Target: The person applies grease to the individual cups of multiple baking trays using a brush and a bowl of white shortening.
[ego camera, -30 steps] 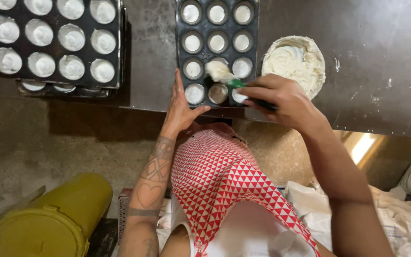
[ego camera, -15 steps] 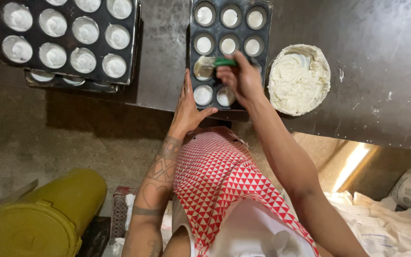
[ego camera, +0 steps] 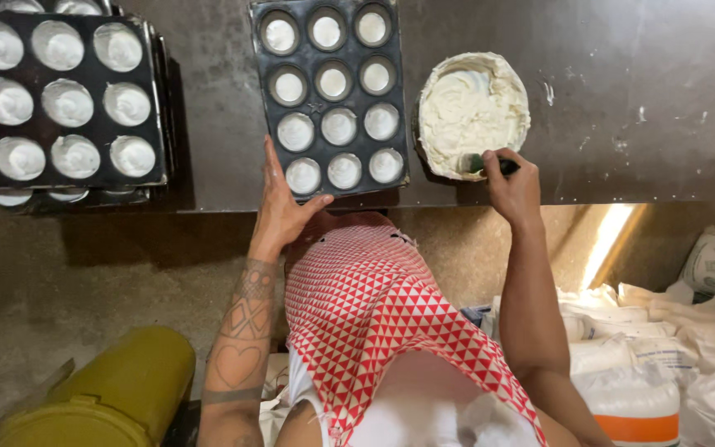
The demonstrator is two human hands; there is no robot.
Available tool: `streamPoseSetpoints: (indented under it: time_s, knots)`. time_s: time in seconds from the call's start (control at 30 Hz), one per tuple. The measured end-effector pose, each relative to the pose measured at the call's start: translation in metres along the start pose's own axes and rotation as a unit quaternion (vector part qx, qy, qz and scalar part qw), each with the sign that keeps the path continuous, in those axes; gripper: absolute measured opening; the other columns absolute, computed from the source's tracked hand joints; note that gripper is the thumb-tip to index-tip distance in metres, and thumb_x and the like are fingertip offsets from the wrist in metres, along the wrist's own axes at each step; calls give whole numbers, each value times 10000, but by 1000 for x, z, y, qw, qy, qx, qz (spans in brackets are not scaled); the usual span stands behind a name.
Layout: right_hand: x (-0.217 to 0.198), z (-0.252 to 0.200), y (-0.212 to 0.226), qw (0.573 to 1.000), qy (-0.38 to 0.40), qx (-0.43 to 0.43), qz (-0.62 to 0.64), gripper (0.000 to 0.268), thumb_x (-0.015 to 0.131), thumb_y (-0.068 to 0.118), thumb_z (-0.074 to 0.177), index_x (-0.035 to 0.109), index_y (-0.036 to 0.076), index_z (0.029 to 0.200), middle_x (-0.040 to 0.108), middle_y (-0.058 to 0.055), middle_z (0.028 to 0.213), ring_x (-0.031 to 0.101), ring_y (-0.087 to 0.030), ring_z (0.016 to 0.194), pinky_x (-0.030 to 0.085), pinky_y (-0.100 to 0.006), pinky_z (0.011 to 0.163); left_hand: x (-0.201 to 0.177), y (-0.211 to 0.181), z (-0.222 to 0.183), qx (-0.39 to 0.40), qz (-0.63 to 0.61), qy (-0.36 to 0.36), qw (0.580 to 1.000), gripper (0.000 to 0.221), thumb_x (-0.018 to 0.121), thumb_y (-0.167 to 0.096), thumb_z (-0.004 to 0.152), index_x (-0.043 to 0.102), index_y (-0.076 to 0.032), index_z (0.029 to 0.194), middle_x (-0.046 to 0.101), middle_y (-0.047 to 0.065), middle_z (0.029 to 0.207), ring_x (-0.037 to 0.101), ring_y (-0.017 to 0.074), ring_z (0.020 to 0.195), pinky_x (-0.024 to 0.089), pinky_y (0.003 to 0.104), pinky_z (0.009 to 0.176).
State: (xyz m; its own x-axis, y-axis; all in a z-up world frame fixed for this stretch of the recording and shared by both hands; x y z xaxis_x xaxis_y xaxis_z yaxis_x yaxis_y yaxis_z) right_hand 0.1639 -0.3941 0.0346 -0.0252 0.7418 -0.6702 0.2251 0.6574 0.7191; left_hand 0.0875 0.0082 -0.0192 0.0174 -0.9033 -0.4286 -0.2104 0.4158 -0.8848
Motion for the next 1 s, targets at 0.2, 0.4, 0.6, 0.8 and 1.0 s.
streamPoseSetpoints:
  time_s: [0.2,0.4,0.6,0.8,1.0]
  knots:
    - [-31,-12,135,966,61,-248,-31,166,691,181,1051,733,26,1091,740,-123,915,690,-163,788,529,-314,701,1,6,0,-12,0,5,1000,1391,954,-281,704,-52,-2,1624,120,303,1694,189,430,1575,233,474,1277]
    - [51,1,230,776,195,-521,-297,275,781,200,905,778,136,1173,732,-91,1108,685,-306,1020,582,-429,824,1,7,1,-5,-3,5,1000,1411,959,-324,695,-62,-2,1615,115,305,1690,192,433,1568,238,476,1268]
    - [140,100,193,935,163,-307,-74,266,610,258,1074,674,16,983,667,-140,710,690,-249,629,572,-410,667,0,3,0,-25,-1,9,1000,1427,954,-358,692,-79,-8,1611,105,310,1688,202,438,1553,255,483,1246]
    - [128,93,55,772,127,107,614,377,547,288,1076,578,-50,1241,716,-219,985,715,-258,821,602,-332,748,-2,-1,0,-21,-7,1,1000,1421,959,-346,688,-65,-15,1615,132,308,1680,229,434,1549,270,482,1250]
    - [-32,29,17,948,-60,-84,301,311,538,304,1110,642,19,1179,755,-149,971,733,-182,764,599,-277,661,-2,-5,2,3,10,5,1000,1405,966,-290,701,-65,2,1609,107,318,1689,201,441,1564,251,479,1259]
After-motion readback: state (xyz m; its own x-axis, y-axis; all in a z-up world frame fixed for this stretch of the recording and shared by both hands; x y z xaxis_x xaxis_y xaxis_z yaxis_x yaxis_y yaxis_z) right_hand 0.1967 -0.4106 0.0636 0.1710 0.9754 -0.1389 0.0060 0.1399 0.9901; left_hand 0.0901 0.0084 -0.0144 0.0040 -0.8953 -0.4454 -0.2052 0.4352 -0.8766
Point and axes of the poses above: each hand's wrist, its own z-axis towards the middle knuckle, its own x-axis out of the palm, y = z × x, the point moved 9 cm from there along z, towards the middle knuckle
